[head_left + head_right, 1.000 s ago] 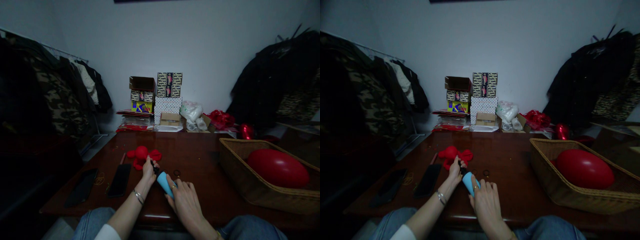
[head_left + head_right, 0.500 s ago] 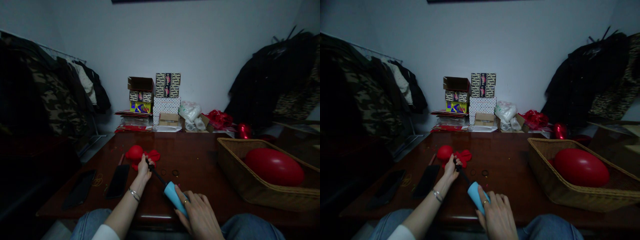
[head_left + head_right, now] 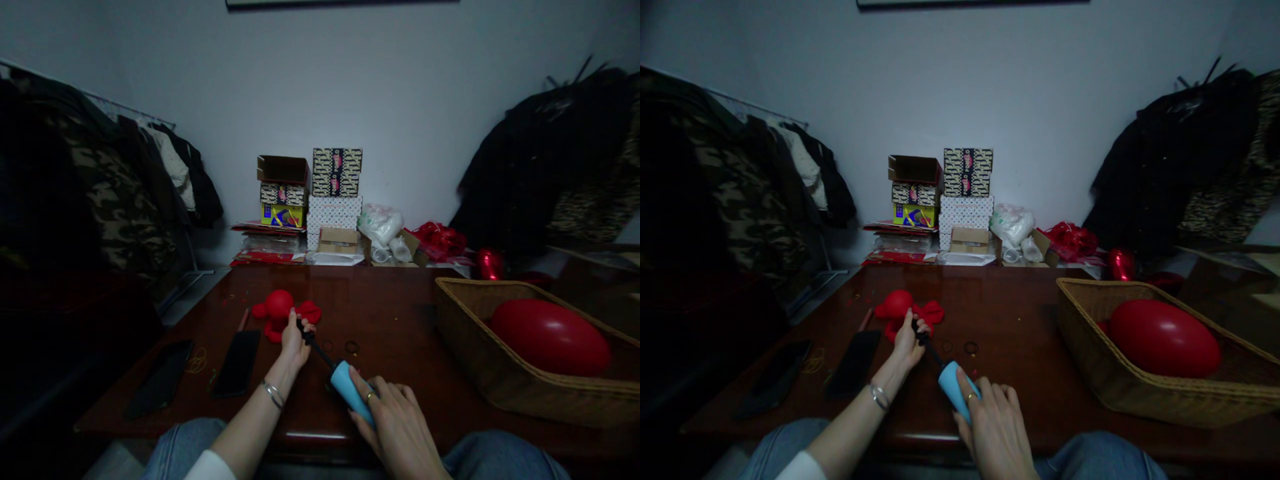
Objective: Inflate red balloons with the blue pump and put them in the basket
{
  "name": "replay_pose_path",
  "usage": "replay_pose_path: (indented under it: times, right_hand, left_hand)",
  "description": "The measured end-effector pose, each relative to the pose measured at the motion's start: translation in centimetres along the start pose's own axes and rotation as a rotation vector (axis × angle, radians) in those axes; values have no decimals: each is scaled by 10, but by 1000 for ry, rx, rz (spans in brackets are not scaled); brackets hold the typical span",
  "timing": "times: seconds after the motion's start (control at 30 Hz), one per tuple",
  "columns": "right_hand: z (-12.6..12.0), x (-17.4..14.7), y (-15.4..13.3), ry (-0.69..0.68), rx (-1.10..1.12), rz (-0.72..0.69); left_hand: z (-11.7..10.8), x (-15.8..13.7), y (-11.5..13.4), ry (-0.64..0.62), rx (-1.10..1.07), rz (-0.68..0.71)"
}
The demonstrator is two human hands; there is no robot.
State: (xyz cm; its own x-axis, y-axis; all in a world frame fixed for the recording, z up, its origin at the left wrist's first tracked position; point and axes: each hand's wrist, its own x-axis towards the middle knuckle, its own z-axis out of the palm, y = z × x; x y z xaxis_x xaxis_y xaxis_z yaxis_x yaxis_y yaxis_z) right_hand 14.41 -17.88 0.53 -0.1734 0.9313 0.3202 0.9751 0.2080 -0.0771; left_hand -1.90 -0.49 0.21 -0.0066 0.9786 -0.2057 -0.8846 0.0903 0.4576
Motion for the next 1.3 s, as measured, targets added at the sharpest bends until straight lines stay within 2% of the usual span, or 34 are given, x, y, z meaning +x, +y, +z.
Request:
replay_pose_path:
  times: [0.33,0.57,0.93,1.07,1.3]
  right_hand:
    - [-3,21,-16,-25,-23,44]
    - [6,35,-21,-5,-64,55]
    - [4,22,-26,25,-25,24]
    - [6,10,-17,54,-30,-2]
    - [7,-13,5,90,-8,-95]
  left_hand:
    - [-1,-16,-25,60,112,-7]
    - [-5,-18,-33,32,161,-43]
    - [-3,-5,-14,78,219,55]
    - [-3,0,-4,57,196,99]
    - [-4,9,13,43,150,95]
